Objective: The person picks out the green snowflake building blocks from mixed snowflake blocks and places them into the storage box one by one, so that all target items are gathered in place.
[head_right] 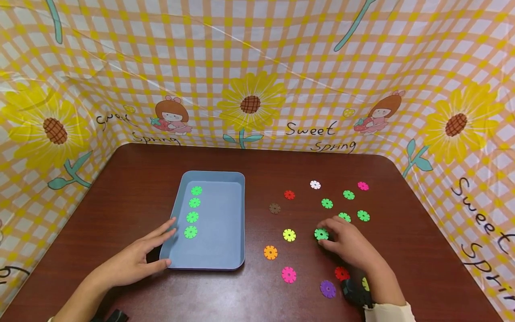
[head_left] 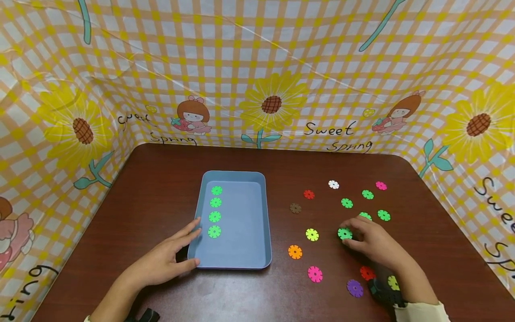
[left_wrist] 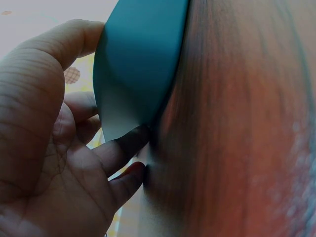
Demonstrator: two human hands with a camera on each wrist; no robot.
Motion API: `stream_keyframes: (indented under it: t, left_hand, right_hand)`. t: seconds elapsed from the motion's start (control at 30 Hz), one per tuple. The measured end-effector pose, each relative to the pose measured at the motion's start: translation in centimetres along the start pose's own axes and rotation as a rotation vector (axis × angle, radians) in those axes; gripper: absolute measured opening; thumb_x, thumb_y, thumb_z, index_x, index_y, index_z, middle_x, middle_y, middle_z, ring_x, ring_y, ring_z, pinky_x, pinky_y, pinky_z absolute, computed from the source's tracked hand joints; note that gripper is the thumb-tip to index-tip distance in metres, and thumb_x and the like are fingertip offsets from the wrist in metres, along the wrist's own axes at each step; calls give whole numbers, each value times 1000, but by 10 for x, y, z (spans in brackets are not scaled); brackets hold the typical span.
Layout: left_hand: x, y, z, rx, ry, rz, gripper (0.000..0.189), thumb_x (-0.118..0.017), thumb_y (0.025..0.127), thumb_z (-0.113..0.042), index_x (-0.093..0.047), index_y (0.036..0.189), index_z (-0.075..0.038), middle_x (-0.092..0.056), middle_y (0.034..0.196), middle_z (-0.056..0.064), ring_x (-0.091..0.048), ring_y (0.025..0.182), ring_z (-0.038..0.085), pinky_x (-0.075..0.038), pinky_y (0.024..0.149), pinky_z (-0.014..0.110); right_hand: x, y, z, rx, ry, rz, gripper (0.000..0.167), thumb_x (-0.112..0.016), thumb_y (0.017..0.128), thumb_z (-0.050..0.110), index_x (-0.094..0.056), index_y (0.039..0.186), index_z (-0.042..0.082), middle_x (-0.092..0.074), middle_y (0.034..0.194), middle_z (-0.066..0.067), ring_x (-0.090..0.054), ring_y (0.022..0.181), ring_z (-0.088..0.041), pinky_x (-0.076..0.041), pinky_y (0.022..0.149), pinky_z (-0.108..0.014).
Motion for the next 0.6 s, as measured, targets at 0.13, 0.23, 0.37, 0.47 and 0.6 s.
stream_keyframes:
  t: [0.13,0.23,0.37,0.47,0.6]
  left_hand:
    - [1,0,-1,-4,-3,-1,77,-65,95,-45,-36,153,-4,-15,165,-1,-21,147,23,-33,108,55]
    - [1,1,-1,-6,-4,-3,77,-65,95,-45,-36,153,-4,-15,165,-1,-22,147,23,-33,108,54]
    - [1,1,-1,-7,-5,2,76,-65,95,-45,-36,153,-4,-16,165,-1,-22,147,23,-34,108,53]
    - [0,0,-1,-9,-10,6,76,-65,96,-44,-36,153,-4,-15,165,0,-21,147,23,-34,108,54]
    - [0,1,0,-13,-11,7,77,-64,96,-46,-35,153,-4,-15,165,0,-21,147,23,-34,107,55]
  right_hand:
    - [-2,5,9,48,20,-14,30,-82,81,12,-68,106,20,-60,100,11,-50,83,-7,-45,69,-27]
    - [-5,10,16,65,45,1,28,-82,83,14,-68,107,20,-60,100,10,-50,82,-7,-44,68,-26]
    - [-5,16,23,61,59,18,27,-81,84,15,-68,107,20,-60,102,10,-53,85,-9,-47,71,-28]
    - [-4,22,30,60,62,25,28,-81,84,16,-67,108,20,-60,102,10,-52,85,-10,-46,71,-29]
    - [-4,30,40,83,82,32,29,-81,84,14,-67,109,18,-58,99,10,-50,81,-9,-46,69,-27]
Point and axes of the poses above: each hand's wrist, its own y-axis towards the middle knuckle, its own x-axis out of the back of the hand, z = x × y, the point moved 6 cm from there along y, towards the middle knuckle
